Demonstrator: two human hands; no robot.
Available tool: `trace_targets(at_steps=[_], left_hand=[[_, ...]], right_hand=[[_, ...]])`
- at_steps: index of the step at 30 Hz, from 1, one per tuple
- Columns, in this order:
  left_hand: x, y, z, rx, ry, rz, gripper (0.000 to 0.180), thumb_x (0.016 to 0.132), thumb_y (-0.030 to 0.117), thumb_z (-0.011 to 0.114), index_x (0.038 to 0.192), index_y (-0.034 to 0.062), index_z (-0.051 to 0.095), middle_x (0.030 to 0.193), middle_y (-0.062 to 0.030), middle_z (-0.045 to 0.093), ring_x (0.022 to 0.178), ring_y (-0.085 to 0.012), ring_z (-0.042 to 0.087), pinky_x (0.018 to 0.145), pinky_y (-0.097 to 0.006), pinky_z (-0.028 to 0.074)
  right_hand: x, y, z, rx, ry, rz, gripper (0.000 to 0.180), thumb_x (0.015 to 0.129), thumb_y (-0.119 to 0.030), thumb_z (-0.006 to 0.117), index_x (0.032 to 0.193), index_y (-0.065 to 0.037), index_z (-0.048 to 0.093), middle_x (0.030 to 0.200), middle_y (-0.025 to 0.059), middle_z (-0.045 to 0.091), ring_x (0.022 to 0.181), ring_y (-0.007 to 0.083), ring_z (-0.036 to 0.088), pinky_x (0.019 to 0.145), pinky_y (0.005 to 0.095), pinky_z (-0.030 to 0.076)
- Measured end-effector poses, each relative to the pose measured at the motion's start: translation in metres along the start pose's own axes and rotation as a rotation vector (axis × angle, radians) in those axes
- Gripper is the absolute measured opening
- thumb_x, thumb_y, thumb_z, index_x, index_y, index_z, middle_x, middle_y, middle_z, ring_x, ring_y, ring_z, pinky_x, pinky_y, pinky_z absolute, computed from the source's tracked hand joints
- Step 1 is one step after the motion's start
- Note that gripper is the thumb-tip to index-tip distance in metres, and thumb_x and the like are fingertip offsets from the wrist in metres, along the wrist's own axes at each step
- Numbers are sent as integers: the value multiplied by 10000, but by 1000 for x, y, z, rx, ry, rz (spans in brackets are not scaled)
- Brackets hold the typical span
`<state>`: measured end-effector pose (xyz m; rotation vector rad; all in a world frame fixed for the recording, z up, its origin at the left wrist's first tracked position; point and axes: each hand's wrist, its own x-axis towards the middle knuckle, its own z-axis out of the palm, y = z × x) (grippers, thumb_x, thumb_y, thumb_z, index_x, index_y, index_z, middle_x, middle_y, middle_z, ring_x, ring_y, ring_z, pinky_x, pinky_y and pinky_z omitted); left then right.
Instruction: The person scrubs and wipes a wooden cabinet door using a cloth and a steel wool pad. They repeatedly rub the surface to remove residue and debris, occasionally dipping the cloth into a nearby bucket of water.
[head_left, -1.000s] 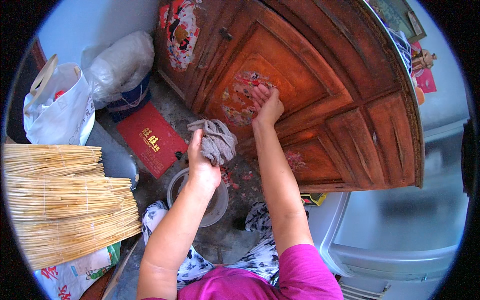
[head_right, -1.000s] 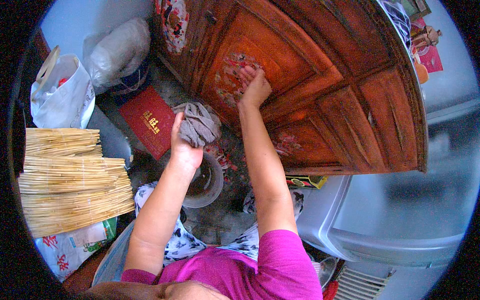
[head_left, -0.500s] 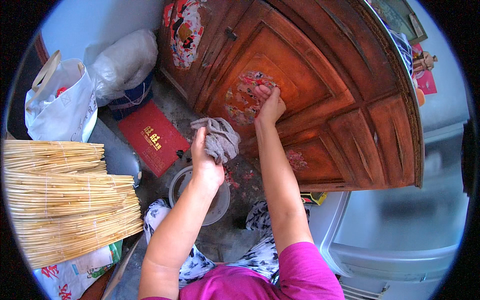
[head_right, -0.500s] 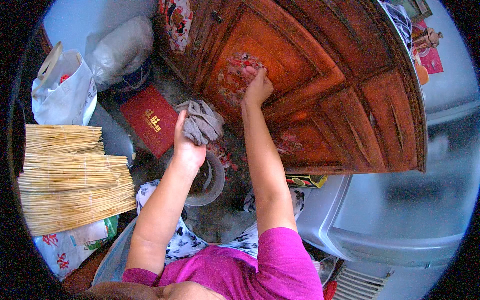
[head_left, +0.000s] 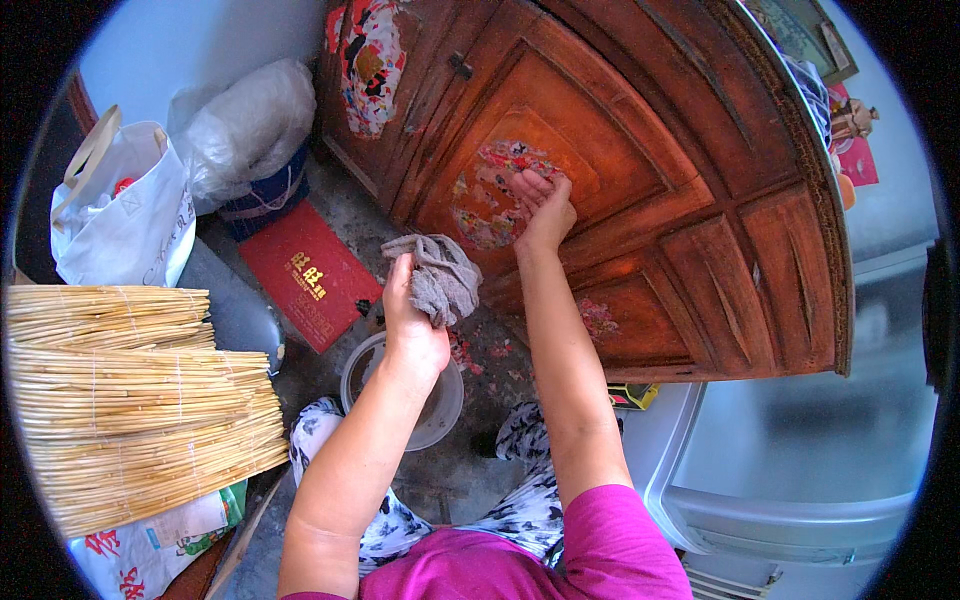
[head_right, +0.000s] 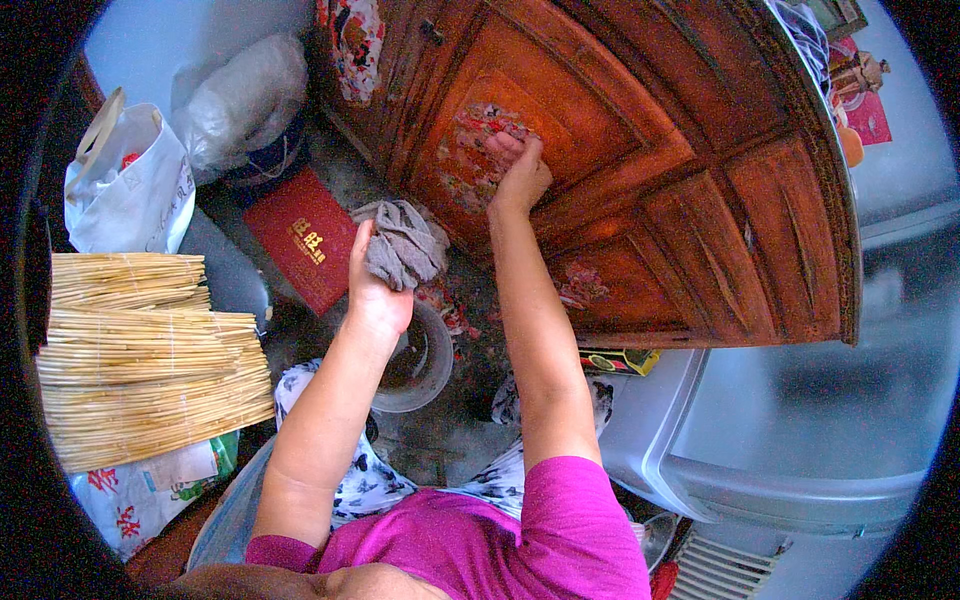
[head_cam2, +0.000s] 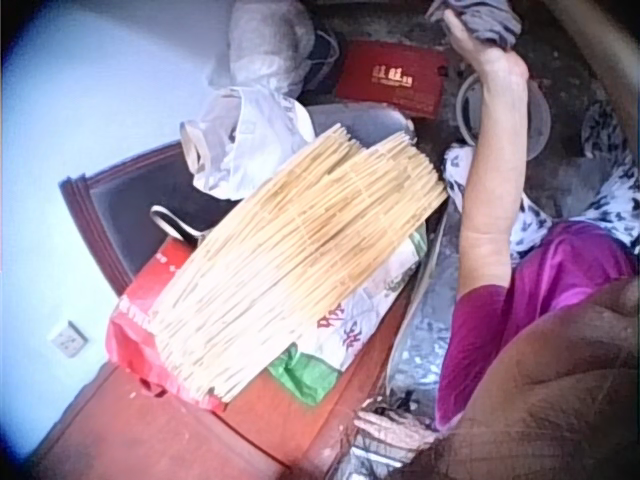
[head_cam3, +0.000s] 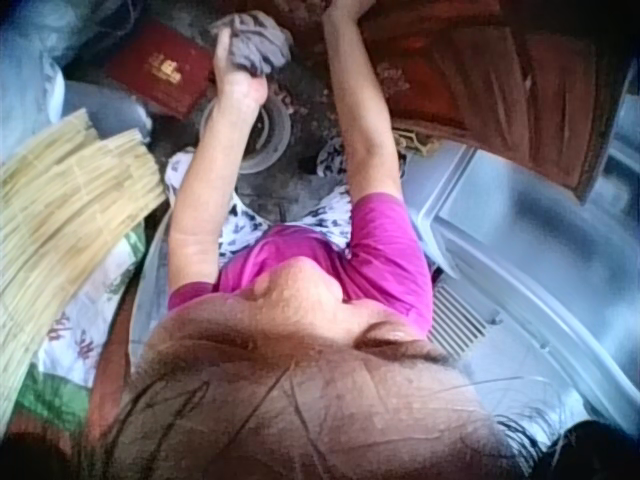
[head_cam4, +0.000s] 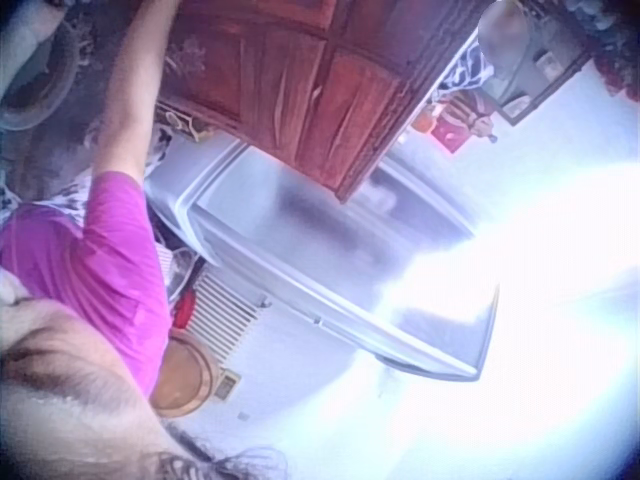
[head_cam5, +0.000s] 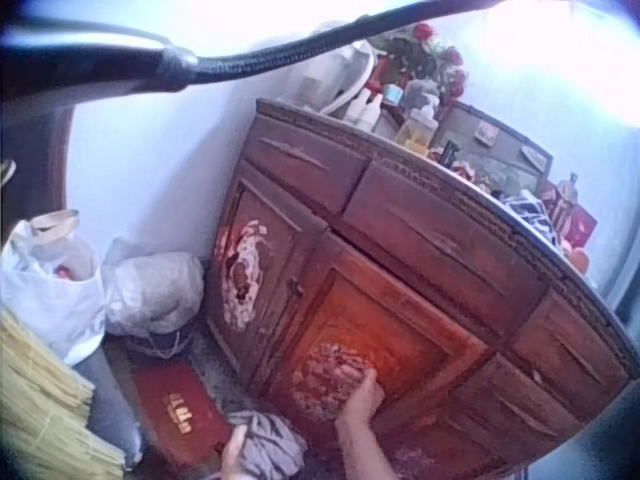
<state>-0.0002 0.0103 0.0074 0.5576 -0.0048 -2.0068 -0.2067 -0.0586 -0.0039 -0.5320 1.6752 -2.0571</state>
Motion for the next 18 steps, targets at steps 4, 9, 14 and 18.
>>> trace_targets(at_steps=[4, 9, 14, 18], left_hand=[[2, -5, 2, -1, 8, -24, 283, 1066, 316, 433, 1095, 107, 622, 1010, -25, 663, 936, -160, 654, 844, -336, 542], [0, 2, -2, 0, 1, -22, 298, 1066, 325, 430, 1098, 102, 625, 1019, -28, 670, 951, -166, 658, 858, -347, 542], [-4, -3, 3, 3, 50, -48, 305, 1066, 335, 429, 1099, 108, 630, 1030, -26, 674, 953, -169, 659, 874, -355, 539], [2, -6, -8, 46, -10, -56, 326, 1058, 375, 422, 1137, 160, 654, 1117, 11, 688, 1081, -178, 635, 1006, -367, 481]], right_hand=[[9, 4, -9, -29, -34, 80, 544, 986, -475, 448, 1020, -10, 729, 1009, 125, 769, 933, 193, 714, 876, 313, 437], [-5, -4, -4, -60, -53, 131, 516, 971, -464, 466, 1038, -28, 735, 1023, 110, 770, 969, 165, 694, 856, 297, 427], [-3, -2, -6, -22, -28, 188, 494, 965, -467, 497, 1056, -45, 737, 1058, 76, 763, 940, 156, 685, 840, 292, 450], [-11, -10, -6, 23, -44, 212, 487, 956, -456, 510, 1126, -49, 718, 1071, 59, 756, 931, 150, 679, 827, 294, 481]])
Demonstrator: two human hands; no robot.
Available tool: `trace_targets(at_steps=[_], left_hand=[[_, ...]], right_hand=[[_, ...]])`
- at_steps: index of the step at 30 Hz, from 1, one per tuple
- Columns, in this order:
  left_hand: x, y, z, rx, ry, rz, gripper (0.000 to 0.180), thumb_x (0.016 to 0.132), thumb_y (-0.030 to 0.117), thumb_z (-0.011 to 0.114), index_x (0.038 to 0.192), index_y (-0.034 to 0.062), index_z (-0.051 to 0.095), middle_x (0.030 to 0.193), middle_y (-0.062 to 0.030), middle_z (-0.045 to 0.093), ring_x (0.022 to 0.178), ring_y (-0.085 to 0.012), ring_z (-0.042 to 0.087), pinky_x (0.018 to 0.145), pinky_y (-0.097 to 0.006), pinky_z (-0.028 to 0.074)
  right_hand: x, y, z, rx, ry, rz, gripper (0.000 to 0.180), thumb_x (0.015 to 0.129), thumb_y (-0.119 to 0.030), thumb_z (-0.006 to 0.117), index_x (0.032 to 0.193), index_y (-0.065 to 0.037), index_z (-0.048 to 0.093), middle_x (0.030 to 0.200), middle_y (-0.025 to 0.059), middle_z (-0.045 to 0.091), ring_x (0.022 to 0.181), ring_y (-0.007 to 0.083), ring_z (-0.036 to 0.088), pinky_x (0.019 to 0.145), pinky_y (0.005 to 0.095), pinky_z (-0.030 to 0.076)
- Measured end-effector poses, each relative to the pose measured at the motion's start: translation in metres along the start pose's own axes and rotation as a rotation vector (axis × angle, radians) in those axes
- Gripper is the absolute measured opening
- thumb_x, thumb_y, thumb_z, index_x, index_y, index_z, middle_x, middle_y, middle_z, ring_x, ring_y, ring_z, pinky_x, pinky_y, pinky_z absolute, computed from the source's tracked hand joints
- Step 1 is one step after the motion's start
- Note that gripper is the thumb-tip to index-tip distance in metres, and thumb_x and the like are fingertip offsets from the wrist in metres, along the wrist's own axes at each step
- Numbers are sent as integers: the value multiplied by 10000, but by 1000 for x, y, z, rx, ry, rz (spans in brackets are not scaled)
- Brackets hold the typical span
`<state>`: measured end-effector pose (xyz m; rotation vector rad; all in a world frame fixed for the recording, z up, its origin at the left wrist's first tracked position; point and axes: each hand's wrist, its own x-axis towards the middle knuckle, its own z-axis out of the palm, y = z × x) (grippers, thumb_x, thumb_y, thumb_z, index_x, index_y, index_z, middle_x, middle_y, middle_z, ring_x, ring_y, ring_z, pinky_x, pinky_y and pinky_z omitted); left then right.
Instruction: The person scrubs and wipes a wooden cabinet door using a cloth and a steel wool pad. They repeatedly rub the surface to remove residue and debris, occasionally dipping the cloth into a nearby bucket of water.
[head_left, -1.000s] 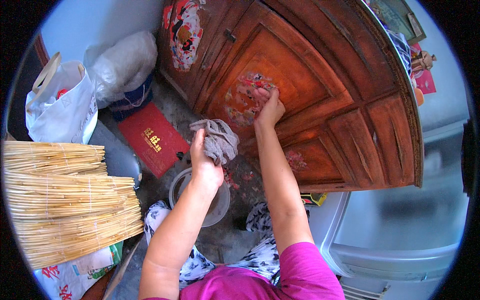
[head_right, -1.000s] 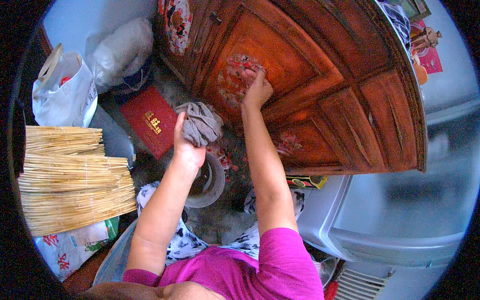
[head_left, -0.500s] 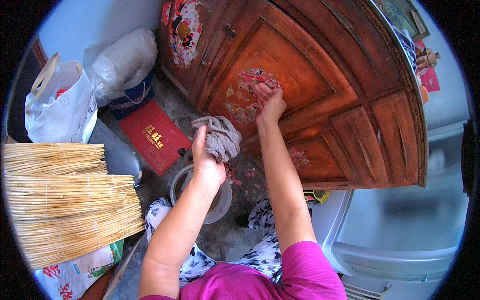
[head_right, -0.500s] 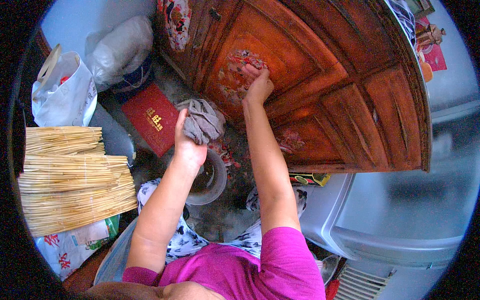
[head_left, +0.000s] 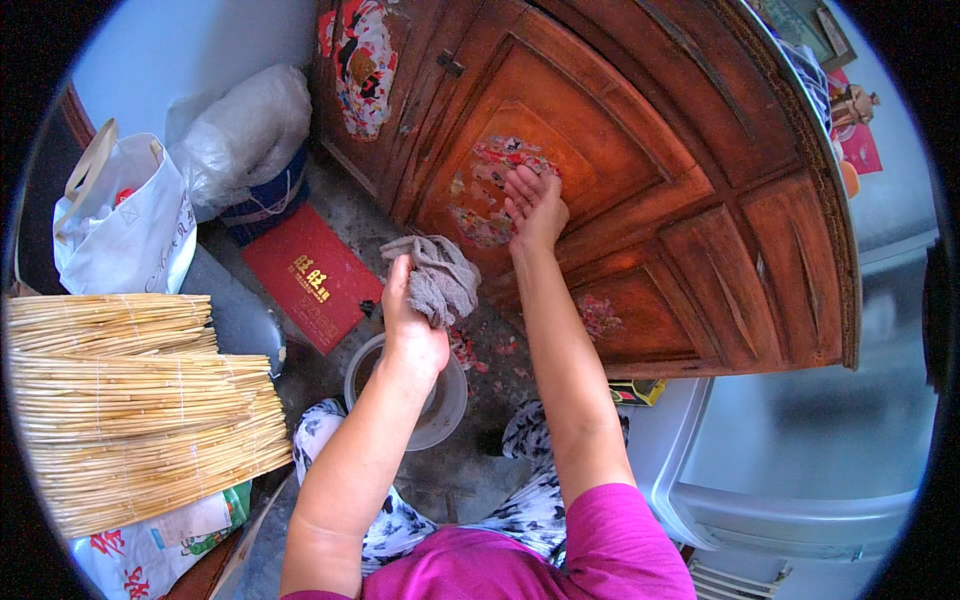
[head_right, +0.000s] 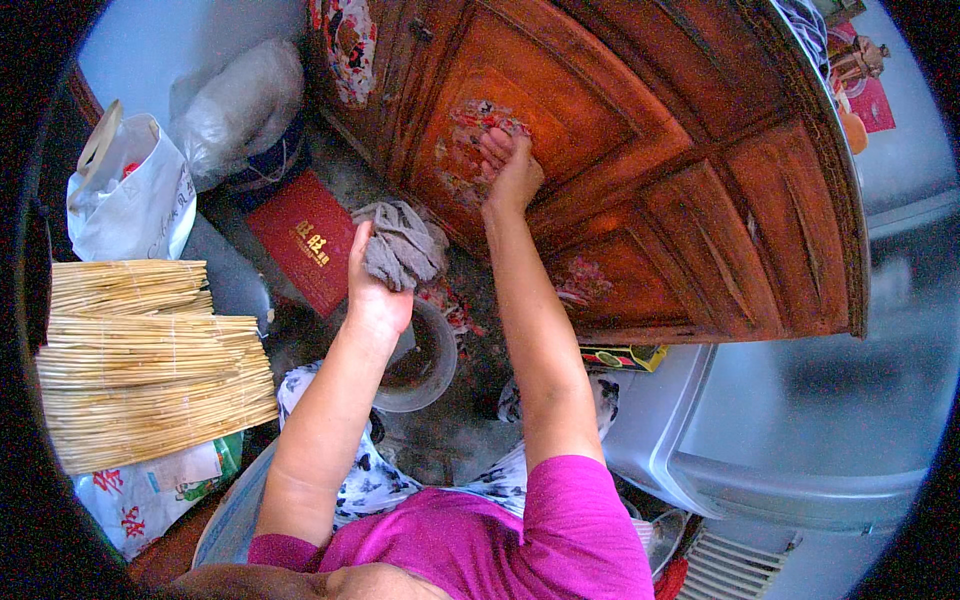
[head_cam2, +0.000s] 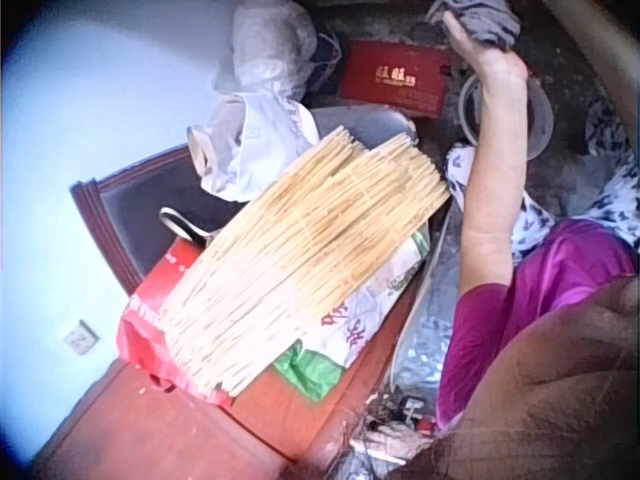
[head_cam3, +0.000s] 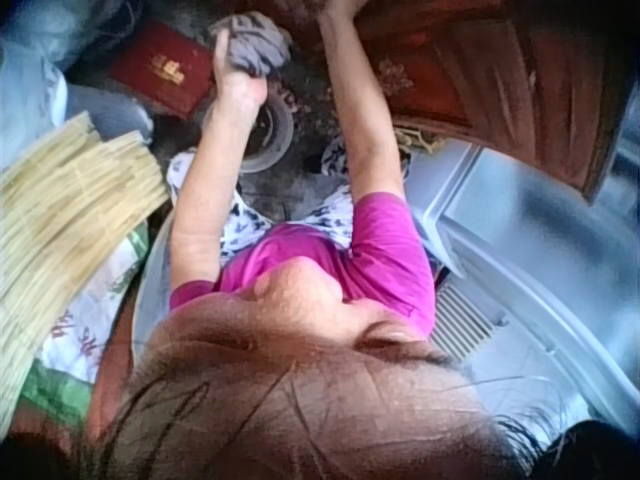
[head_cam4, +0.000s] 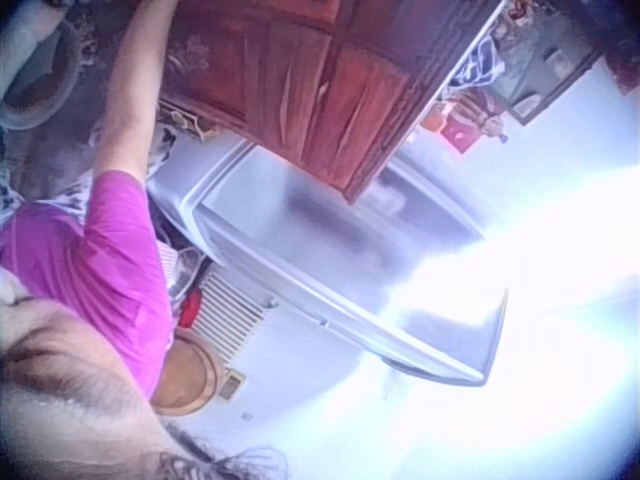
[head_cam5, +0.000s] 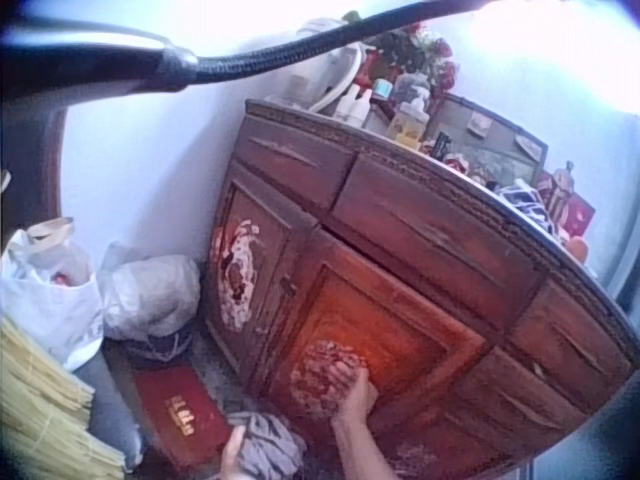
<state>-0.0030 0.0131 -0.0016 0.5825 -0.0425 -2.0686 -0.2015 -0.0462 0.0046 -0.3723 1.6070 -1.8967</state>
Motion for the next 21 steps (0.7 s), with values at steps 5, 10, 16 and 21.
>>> trace_targets(at_steps=[5, 10, 16, 21], left_hand=[[7, -12, 8, -45, -27, 16, 307, 1061, 339, 432, 1120, 122, 641, 1062, -15, 681, 1008, -175, 648, 922, -352, 514], [4, 0, -11, -89, 60, 120, 352, 938, 395, 651, 1121, 95, 636, 1067, -53, 684, 1009, -198, 657, 927, -395, 517], [0, -35, -2, 73, 124, 155, 406, 945, 384, 658, 1220, 94, 588, 1086, -31, 645, 994, -168, 595, 920, -363, 480], [-1, -48, 20, 182, 321, 133, 482, 978, 351, 597, 1348, 46, 544, 1267, -82, 615, 1167, -157, 551, 1054, -328, 395]], right_hand=[[1, -11, -6, 122, -35, 1, 444, 928, -430, 580, 1147, -63, 698, 1107, 72, 742, 927, 160, 682, 804, 312, 529], [-13, 8, 10, 34, -129, 9, 253, 905, -278, 653, 1066, -89, 702, 964, 41, 711, 923, 188, 676, 796, 343, 556], [-13, 12, -60, 94, -136, 58, 172, 904, -289, 616, 964, -130, 640, 911, 12, 644, 897, 167, 608, 859, 334, 452], [13, 39, -101, -10, -567, 108, 182, 976, -279, 542, 875, -135, 586, 796, 7, 569, 805, 142, 549, 790, 291, 425]])
